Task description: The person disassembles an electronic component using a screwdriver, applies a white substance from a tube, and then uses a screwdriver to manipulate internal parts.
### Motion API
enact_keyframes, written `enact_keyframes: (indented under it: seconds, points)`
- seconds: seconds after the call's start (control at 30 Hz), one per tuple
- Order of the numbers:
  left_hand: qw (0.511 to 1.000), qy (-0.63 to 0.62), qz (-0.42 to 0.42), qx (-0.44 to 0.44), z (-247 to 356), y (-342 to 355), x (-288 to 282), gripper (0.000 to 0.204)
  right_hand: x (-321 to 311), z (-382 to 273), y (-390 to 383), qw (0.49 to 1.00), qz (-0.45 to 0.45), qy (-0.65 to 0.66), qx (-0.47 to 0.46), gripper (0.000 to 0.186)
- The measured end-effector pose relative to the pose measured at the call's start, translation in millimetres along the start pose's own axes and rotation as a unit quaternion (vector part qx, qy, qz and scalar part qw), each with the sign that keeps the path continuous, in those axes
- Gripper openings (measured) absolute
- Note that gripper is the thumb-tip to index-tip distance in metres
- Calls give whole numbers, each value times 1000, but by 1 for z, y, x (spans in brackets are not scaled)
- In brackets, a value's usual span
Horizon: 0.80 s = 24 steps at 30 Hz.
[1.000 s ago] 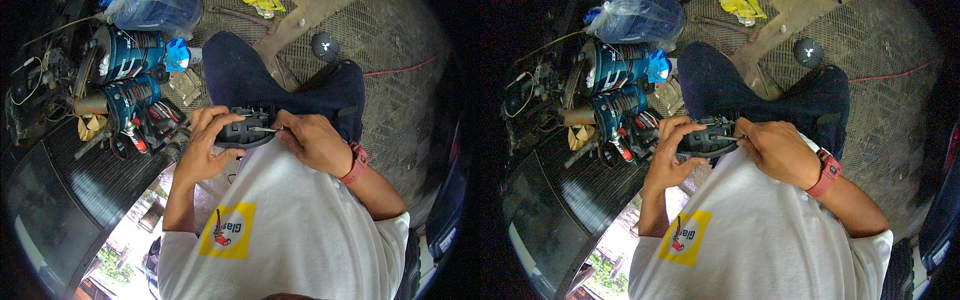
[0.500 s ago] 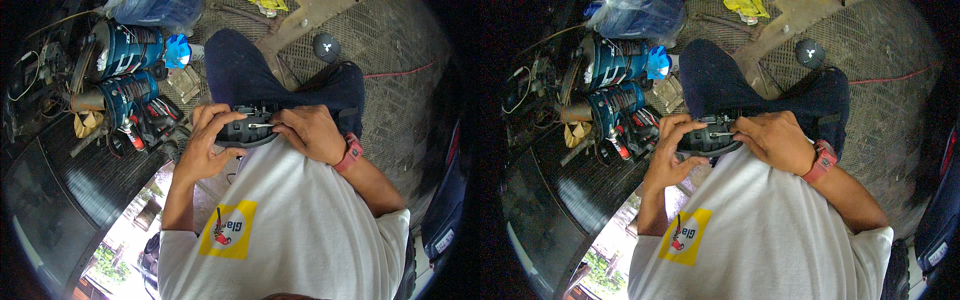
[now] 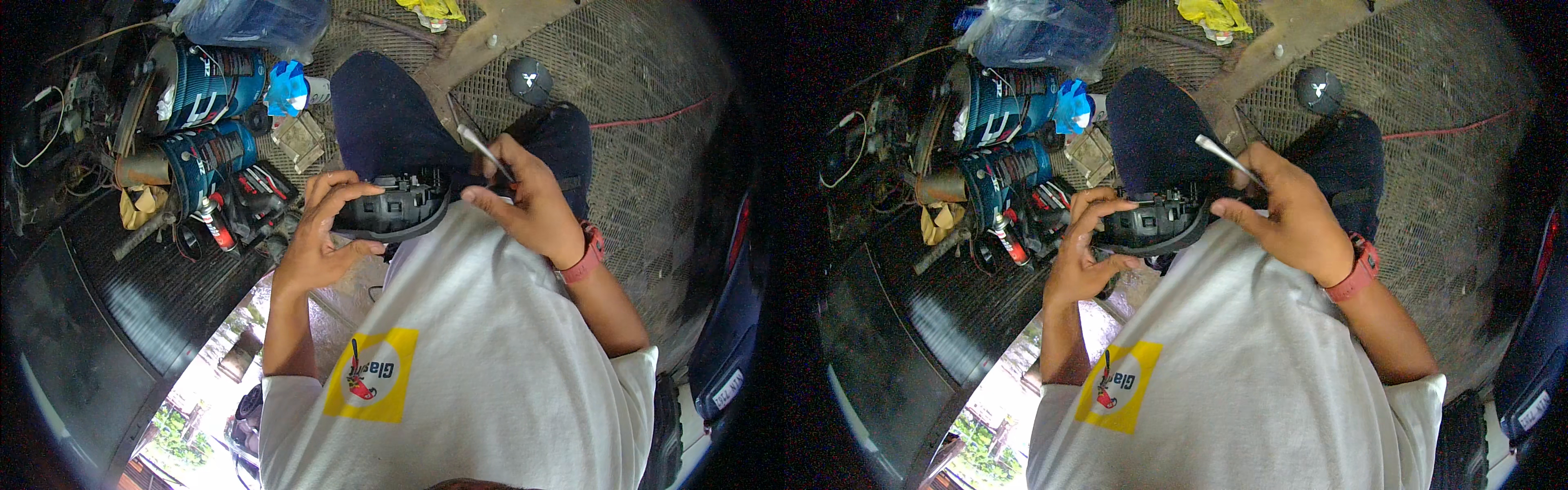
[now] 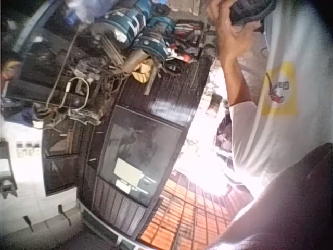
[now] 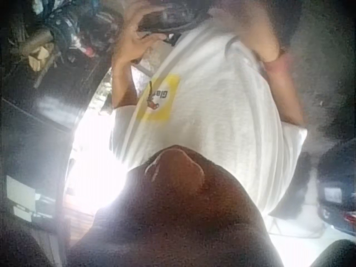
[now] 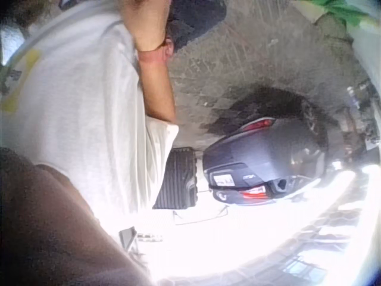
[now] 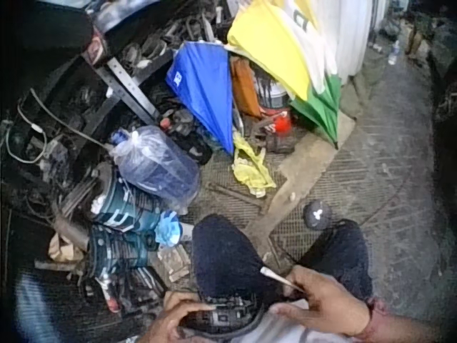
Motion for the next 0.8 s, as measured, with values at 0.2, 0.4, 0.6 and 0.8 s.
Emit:
enact_keyframes:
  seconds: [0.2, 0.4, 0.6, 0.8]
  points:
    - [1000, -12, -1, -13, -7, -4, -1, 80, 21, -14, 1, 995, -32, -12, -95, 41]
    - [999, -24, 8, -26, -6, -3, -2, 81, 27, -8, 4, 995, -94, 20, 11, 49]
    - [999, -24, 26, -29, 0, 12, -5, 79, 37, -2, 13, 995, -82, -27, -43, 73]
    - [999, 22, -41, -8, 25, 18, 1, 78, 27, 5, 26, 996, -78, 35, 10, 61]
Point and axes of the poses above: each hand's wrist, its own y-axis towards the middle knuckle, its own x-axis out of the palm, z = x × y, the point moved 9 cm from there along y, towards the middle knuckle, and after that the axes turned 1 degree about -z, right-handed, at the moved point
